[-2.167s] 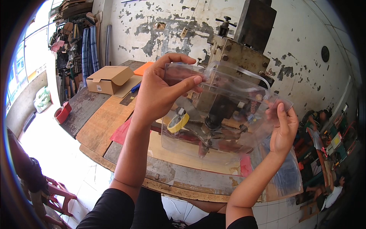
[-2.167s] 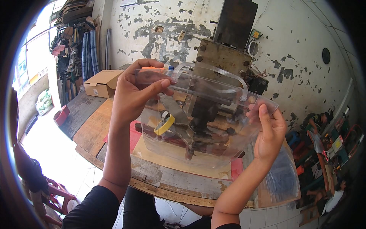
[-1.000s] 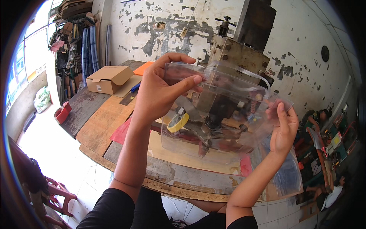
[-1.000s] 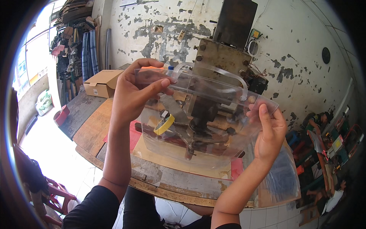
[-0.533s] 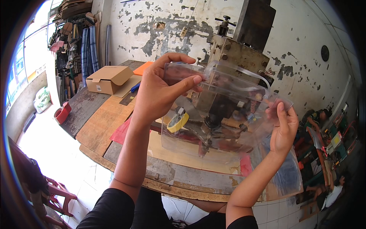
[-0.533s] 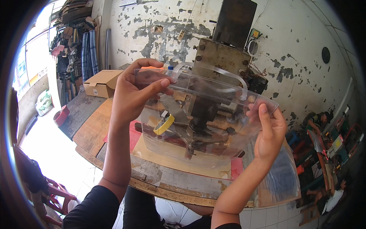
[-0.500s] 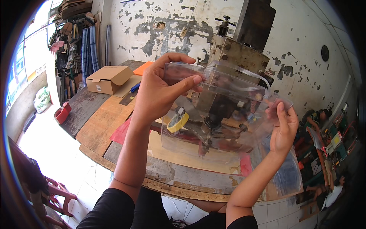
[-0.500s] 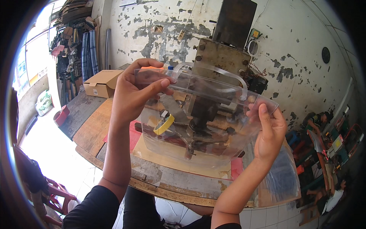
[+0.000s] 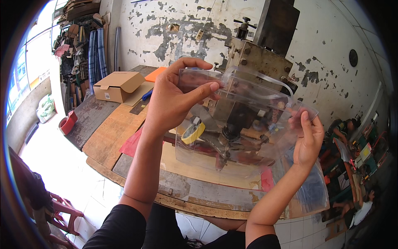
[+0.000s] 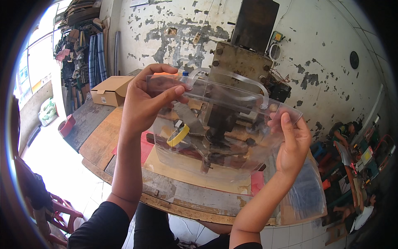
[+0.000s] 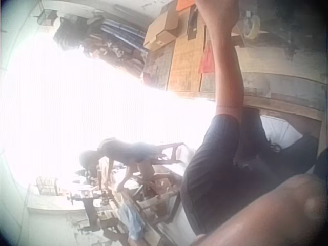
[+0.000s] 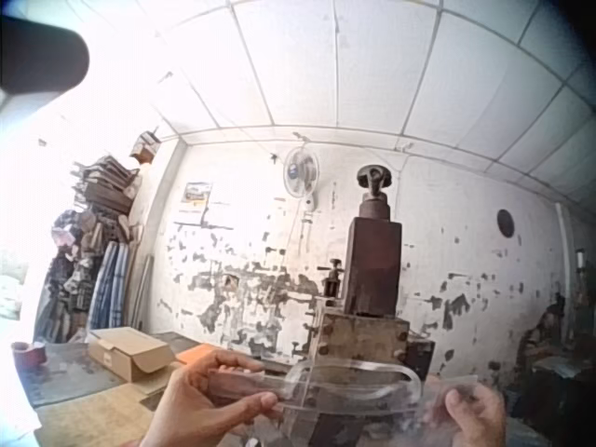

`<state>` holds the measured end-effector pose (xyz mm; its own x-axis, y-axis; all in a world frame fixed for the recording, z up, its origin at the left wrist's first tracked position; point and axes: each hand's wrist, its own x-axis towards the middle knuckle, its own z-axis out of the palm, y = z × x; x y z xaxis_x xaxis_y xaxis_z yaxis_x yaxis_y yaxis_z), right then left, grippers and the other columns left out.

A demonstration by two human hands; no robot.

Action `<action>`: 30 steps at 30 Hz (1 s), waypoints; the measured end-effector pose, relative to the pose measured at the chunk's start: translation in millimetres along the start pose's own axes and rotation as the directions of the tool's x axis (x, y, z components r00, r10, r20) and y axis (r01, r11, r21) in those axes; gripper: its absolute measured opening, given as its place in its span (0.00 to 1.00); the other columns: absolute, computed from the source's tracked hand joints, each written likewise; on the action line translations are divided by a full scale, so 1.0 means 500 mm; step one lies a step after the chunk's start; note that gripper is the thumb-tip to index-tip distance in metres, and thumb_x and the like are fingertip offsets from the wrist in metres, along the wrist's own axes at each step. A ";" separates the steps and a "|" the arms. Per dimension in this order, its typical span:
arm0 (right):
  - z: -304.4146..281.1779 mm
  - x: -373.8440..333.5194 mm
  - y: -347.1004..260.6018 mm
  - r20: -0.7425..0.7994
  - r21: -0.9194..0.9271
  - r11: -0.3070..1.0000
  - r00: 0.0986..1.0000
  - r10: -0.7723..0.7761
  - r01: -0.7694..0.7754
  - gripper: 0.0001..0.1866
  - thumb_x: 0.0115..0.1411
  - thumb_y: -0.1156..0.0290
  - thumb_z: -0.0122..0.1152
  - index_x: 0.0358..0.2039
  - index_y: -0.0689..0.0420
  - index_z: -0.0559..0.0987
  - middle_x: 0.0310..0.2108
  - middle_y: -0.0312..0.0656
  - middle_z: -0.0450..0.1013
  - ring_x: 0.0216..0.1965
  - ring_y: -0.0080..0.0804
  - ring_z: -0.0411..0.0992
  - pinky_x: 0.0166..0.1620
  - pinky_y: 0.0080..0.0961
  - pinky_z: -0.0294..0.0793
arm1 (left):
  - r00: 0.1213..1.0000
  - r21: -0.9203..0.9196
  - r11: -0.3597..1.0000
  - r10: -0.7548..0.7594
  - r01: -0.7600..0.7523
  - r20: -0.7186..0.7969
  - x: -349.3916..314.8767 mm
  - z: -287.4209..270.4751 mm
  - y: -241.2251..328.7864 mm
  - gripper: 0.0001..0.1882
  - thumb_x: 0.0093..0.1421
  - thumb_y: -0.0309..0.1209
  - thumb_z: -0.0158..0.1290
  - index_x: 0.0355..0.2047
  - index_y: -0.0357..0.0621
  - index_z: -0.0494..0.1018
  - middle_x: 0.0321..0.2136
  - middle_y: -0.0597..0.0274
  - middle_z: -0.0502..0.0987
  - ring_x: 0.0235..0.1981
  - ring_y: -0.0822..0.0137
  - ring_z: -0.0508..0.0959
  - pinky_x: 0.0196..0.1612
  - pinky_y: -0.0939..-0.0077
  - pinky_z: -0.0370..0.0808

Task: The person cuts a piece of tape using a tape dispenser, adheres it to the work table, and then picks up, opens, and turns a clear plastic bag with tube handles by hand.

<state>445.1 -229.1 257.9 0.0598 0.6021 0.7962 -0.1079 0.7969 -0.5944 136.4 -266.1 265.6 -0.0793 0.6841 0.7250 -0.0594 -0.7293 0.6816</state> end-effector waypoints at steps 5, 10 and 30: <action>0.001 0.000 -0.002 0.001 0.001 1.000 1.000 0.014 -0.014 0.11 0.65 0.67 0.63 0.40 0.64 0.81 0.33 0.39 0.79 0.31 0.23 0.74 0.38 0.21 0.74 | 1.000 -0.006 1.000 -0.003 0.003 0.002 0.000 0.001 0.003 0.20 0.60 0.26 0.64 0.49 0.36 0.70 0.36 0.53 0.84 0.36 0.68 0.85 0.40 0.79 0.81; 0.001 0.000 -0.002 -0.003 -0.002 1.000 1.000 0.006 -0.006 0.11 0.65 0.67 0.63 0.40 0.64 0.81 0.34 0.40 0.79 0.32 0.23 0.75 0.38 0.20 0.73 | 1.000 -0.007 1.000 0.006 -0.006 -0.001 -0.001 0.001 0.001 0.20 0.60 0.26 0.64 0.49 0.36 0.70 0.36 0.53 0.84 0.36 0.68 0.85 0.39 0.79 0.81; 0.001 -0.001 -0.003 -0.006 -0.018 1.000 1.000 0.005 -0.005 0.12 0.65 0.66 0.64 0.39 0.63 0.81 0.32 0.38 0.78 0.31 0.24 0.75 0.37 0.19 0.71 | 0.998 0.002 0.999 0.050 -0.050 -0.038 0.002 0.005 -0.005 0.21 0.58 0.28 0.66 0.48 0.38 0.72 0.33 0.53 0.85 0.32 0.68 0.86 0.29 0.84 0.78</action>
<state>444.9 -230.6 258.4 0.0653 0.6062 0.7926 -0.0905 0.7946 -0.6003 139.0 -263.7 264.8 -0.1196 0.6457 0.7542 -0.0530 -0.7627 0.6446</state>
